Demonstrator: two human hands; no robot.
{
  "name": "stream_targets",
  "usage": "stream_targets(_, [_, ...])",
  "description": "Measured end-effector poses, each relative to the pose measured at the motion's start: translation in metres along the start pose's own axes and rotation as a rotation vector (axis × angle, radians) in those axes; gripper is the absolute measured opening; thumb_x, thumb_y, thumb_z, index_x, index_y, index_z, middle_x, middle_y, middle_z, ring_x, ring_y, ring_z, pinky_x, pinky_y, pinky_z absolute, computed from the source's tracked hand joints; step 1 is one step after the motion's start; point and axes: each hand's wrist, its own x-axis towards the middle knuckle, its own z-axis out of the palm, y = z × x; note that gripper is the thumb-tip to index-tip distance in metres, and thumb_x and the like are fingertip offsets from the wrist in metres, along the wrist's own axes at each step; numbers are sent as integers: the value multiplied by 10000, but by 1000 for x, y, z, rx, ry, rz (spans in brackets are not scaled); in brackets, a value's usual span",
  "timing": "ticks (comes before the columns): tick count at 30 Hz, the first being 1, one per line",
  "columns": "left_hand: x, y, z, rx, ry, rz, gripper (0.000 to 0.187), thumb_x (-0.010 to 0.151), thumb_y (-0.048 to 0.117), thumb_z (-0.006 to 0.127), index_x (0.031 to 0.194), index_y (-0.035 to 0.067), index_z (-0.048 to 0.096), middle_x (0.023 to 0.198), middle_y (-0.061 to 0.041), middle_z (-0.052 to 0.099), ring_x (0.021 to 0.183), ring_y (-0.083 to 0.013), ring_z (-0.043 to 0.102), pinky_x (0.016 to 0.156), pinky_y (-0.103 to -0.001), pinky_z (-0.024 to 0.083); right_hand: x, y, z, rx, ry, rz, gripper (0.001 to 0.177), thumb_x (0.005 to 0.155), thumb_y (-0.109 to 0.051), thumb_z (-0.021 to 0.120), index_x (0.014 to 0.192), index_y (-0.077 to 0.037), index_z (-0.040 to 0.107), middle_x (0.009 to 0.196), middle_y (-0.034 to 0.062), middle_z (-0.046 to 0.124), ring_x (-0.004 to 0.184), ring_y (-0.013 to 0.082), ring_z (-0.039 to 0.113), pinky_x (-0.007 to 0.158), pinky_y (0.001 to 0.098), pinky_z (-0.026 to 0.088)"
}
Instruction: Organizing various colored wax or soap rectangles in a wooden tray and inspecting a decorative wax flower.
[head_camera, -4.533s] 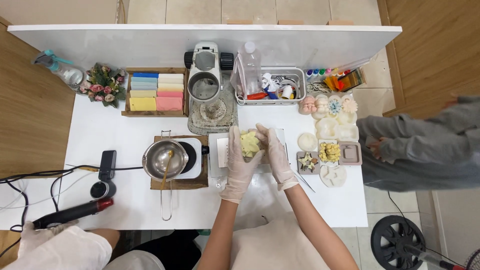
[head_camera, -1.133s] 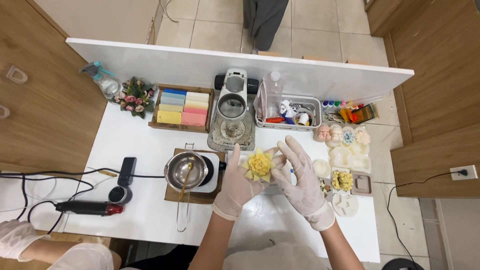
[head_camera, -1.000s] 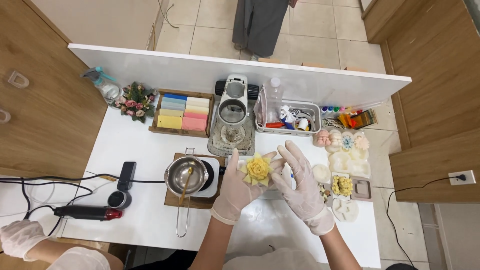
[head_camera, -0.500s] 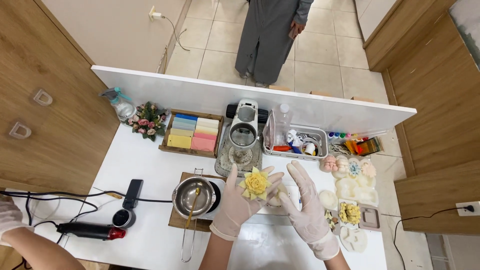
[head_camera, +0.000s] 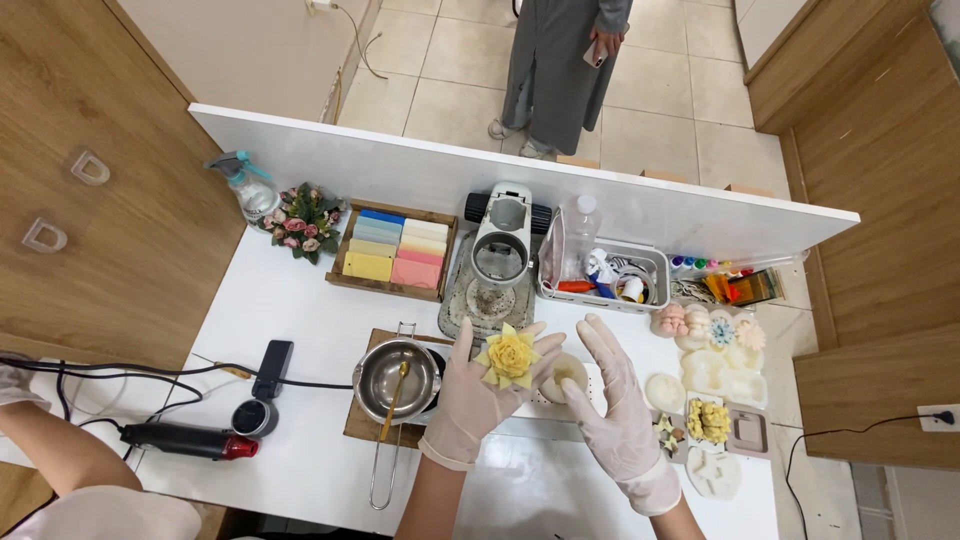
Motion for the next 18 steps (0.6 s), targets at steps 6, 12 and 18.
stream_targets(6, [-2, 4, 7, 72, 92, 50, 987, 991, 663, 411, 1522, -162, 308, 1533, -380, 394, 1435, -439, 420, 1183, -477, 340, 1, 2, 0, -3, -8, 4, 700, 888, -110, 693, 1536, -118, 427, 1615, 143, 407, 1483, 296, 414, 1201, 397, 326])
stream_targets(12, [-2, 1, 23, 20, 300, 125, 941, 968, 641, 438, 1485, -141, 357, 1520, -296, 474, 1430, -467, 428, 1184, -513, 352, -1, 7, 1, 22, -3, -8, 692, 894, -108, 685, 1537, -112, 430, 1623, 147, 399, 1491, 303, 407, 1199, 393, 327])
stream_targets(18, [-3, 6, 10, -23, 99, 53, 982, 979, 641, 463, 1489, -187, 324, 1507, -414, 403, 1434, -473, 401, 1199, -499, 336, 4, 27, -5, 59, 72, 44, 562, 964, -115, 620, 1509, -74, 491, 1584, 155, 480, 1485, 278, 428, 1203, 385, 321])
